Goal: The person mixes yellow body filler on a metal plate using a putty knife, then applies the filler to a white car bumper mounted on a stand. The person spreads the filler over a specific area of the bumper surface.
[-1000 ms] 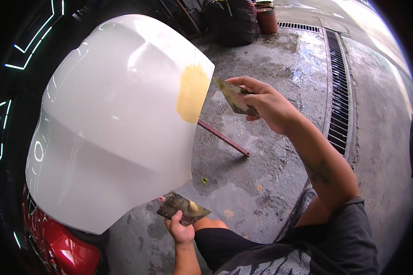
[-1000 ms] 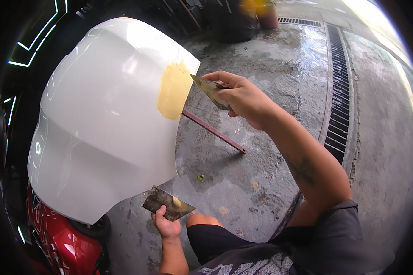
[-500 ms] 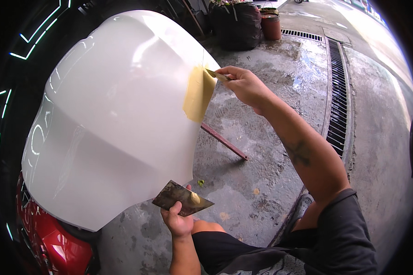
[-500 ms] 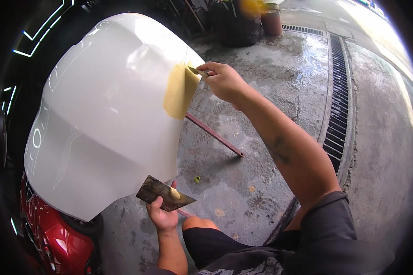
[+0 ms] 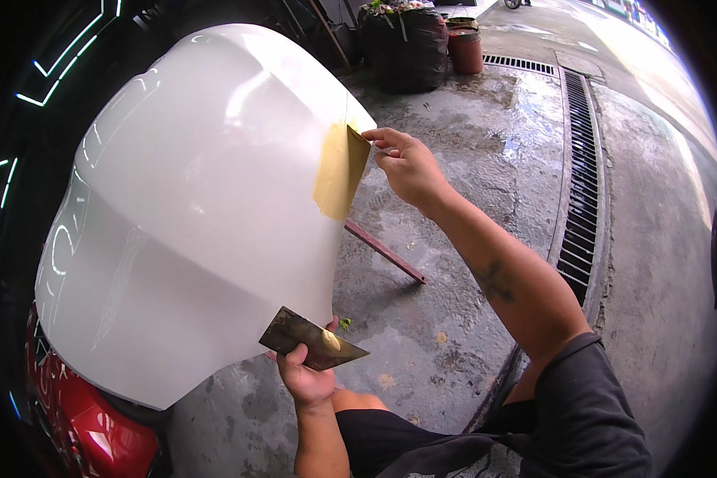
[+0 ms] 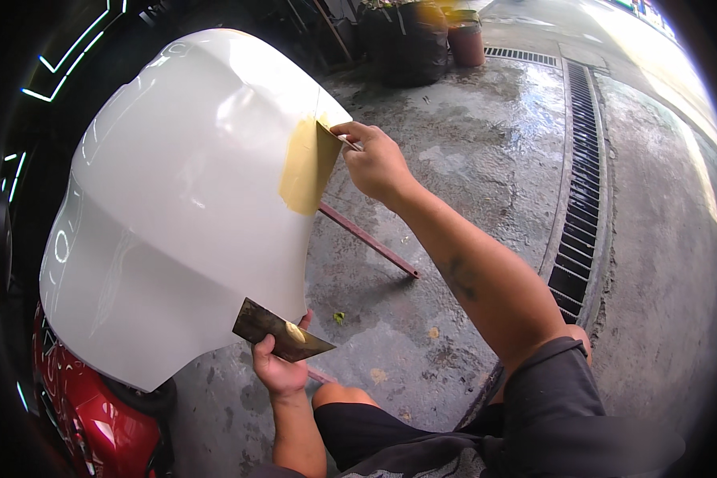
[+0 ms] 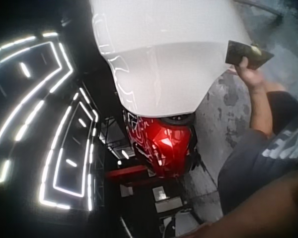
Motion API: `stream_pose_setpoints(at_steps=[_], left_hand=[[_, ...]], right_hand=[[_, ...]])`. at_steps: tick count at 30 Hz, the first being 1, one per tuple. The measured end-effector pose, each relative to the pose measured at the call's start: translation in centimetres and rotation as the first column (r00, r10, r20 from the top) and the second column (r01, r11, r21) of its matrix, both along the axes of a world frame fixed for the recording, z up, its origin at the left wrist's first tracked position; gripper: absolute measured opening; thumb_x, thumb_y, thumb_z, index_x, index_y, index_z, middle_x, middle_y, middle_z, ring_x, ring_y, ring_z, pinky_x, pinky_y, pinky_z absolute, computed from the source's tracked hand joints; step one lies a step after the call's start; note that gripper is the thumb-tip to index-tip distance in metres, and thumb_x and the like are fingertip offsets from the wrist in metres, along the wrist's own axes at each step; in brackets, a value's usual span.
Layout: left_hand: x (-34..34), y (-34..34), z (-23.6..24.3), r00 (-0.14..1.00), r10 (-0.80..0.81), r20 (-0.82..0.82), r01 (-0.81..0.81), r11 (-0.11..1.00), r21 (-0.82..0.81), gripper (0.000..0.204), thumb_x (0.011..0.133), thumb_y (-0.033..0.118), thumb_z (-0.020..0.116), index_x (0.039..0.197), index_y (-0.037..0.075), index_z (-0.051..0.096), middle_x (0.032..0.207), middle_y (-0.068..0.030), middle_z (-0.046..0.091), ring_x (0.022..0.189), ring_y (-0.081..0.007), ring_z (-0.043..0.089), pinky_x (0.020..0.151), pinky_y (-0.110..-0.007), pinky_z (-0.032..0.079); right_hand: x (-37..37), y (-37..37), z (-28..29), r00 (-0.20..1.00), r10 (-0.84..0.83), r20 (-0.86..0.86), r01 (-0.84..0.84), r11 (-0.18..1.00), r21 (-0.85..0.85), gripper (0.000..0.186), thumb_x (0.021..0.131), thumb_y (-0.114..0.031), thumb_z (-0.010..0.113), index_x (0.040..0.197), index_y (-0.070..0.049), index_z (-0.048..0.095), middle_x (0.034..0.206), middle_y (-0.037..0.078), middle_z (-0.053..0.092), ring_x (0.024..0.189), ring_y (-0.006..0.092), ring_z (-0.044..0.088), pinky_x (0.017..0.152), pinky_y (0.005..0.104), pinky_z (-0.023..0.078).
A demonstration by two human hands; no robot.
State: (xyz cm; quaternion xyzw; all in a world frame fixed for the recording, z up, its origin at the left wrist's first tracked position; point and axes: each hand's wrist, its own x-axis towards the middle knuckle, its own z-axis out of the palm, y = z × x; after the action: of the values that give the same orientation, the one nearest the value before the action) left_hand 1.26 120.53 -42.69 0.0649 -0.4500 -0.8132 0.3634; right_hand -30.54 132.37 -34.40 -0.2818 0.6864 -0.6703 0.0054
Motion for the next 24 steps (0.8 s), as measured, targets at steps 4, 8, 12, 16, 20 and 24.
stream_pose_setpoints(at_steps=[4, 8, 12, 16, 20, 24], left_hand=[[-0.1, -0.2, -0.1, 1.0, -0.022, 0.007, 0.022, 1.0, 0.006, 0.058, 0.086, 0.017, 0.066, 0.142, 0.005, 0.058, 0.136, -0.0117, 0.066, 0.124, -0.0365, 0.065, 0.113, -0.063, 0.048], [-0.1, -0.1, 0.0, 0.999, -0.033, 0.014, 0.033, 0.999, -0.002, 0.059, 0.086, 0.017, 0.067, 0.143, 0.005, 0.058, 0.136, -0.0123, 0.066, 0.122, -0.0369, 0.066, 0.112, -0.063, 0.048], [0.0, 0.2, 0.1, 1.0, -0.015, 0.012, 0.016, 1.0, -0.014, 0.06, 0.085, 0.016, 0.067, 0.143, 0.004, 0.057, 0.136, -0.0127, 0.066, 0.122, -0.0375, 0.066, 0.111, -0.062, 0.05], [-0.1, 0.4, 0.3, 1.0, 0.002, 0.021, -0.002, 1.0, -0.024, 0.061, 0.084, 0.016, 0.066, 0.143, 0.005, 0.057, 0.136, -0.0134, 0.065, 0.121, -0.0378, 0.067, 0.11, -0.062, 0.051], [0.0, 0.2, 0.1, 1.0, 0.015, 0.022, -0.015, 1.0, -0.011, 0.063, 0.084, 0.016, 0.066, 0.145, 0.006, 0.055, 0.138, -0.0133, 0.063, 0.122, -0.0374, 0.066, 0.109, -0.062, 0.052], [-0.1, 0.1, 0.0, 1.0, 0.012, 0.017, -0.011, 1.0, -0.018, 0.063, 0.085, 0.016, 0.065, 0.146, 0.006, 0.054, 0.14, -0.0126, 0.062, 0.125, -0.0366, 0.064, 0.11, -0.063, 0.051]], right_hand=[[0.0, -0.7, -1.3, 0.999, -0.027, -0.018, 0.026, 0.999, -0.043, 0.034, 0.105, -0.008, 0.061, 0.138, -0.009, 0.069, 0.126, 0.012, 0.064, 0.109, 0.0186, 0.062, 0.097, 0.0311, 0.052], [0.8, -1.4, -1.6, 0.999, -0.051, -0.014, 0.05, 0.997, -0.06, 0.035, 0.104, -0.007, 0.062, 0.138, -0.008, 0.069, 0.13, 0.013, 0.061, 0.116, 0.023, 0.064, 0.103, 0.0332, 0.051], [2.2, -1.4, -1.7, 0.999, -0.048, -0.023, 0.046, 0.997, -0.059, 0.035, 0.103, -0.008, 0.062, 0.137, -0.007, 0.068, 0.134, 0.014, 0.059, 0.122, 0.0262, 0.064, 0.106, 0.0352, 0.05], [3.6, -1.0, -1.6, 0.999, -0.035, -0.032, 0.034, 0.999, -0.037, 0.035, 0.103, -0.008, 0.063, 0.137, -0.008, 0.068, 0.135, 0.015, 0.059, 0.126, 0.0285, 0.062, 0.109, 0.0371, 0.048], [5.1, -0.5, -1.2, 0.999, -0.026, -0.033, 0.025, 0.999, -0.027, 0.037, 0.101, -0.007, 0.063, 0.138, -0.008, 0.068, 0.134, 0.016, 0.059, 0.126, 0.0302, 0.062, 0.109, 0.0378, 0.048], [5.9, -0.8, -2.3, 0.994, -0.059, -0.088, 0.054, 0.997, -0.06, 0.039, 0.097, -0.005, 0.064, 0.135, -0.009, 0.07, 0.135, 0.019, 0.06, 0.125, 0.0356, 0.061, 0.107, 0.0411, 0.05]])
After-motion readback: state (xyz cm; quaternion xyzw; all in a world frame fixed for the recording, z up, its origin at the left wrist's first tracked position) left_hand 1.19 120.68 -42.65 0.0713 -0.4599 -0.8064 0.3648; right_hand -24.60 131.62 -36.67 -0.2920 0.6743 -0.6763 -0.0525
